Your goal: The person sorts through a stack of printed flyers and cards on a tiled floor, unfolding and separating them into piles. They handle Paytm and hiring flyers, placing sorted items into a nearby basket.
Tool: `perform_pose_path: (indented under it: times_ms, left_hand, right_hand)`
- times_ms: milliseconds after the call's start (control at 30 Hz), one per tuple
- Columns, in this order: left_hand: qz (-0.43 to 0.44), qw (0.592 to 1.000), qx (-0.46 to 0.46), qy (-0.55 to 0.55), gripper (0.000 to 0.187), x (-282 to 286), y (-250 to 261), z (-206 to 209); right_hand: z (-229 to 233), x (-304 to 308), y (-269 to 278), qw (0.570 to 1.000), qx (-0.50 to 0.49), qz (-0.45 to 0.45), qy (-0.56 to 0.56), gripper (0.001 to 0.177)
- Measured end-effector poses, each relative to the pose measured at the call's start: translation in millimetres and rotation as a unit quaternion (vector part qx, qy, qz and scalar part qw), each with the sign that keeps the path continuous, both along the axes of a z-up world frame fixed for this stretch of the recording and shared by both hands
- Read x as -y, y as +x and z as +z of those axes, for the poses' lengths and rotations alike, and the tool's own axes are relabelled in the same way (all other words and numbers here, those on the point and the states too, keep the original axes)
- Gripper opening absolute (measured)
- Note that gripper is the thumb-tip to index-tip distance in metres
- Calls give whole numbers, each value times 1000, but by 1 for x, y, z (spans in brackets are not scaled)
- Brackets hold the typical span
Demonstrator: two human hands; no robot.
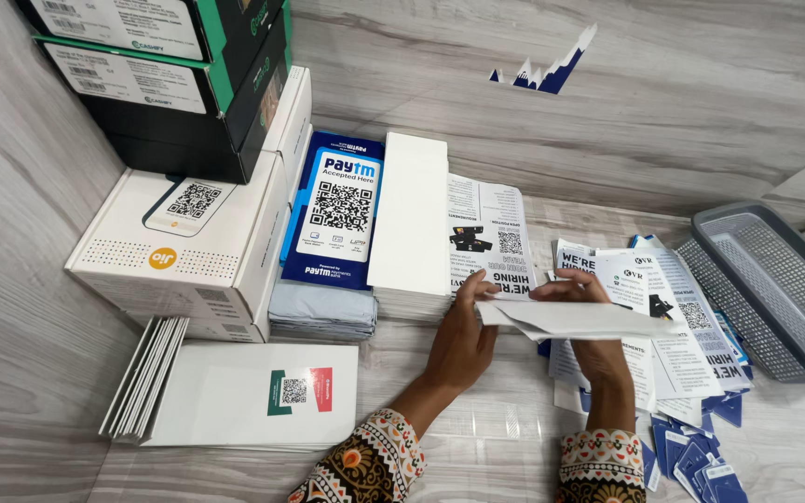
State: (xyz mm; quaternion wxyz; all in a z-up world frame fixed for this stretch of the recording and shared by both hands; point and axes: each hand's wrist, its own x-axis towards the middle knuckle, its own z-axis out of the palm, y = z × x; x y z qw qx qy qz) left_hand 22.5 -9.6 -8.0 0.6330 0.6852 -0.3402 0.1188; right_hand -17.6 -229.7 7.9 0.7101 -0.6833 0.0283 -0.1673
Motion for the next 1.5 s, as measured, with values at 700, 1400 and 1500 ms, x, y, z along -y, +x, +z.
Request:
perform_pose_path:
  times_ms: [700, 1400, 1500]
  left_hand:
    - [52, 998, 35, 14, 65, 6, 3, 1]
    - [67, 992, 60, 93, 75, 7, 1, 9]
    - [67, 991, 53, 106, 72, 7, 2, 9]
  right_hand:
    - [-3, -3, 3, 993, -38, -99, 50, 66]
    - [-1, -21, 62, 966, -127, -199, -100, 55]
    - [-19, -21, 80, 932, -117, -237, -250, 55]
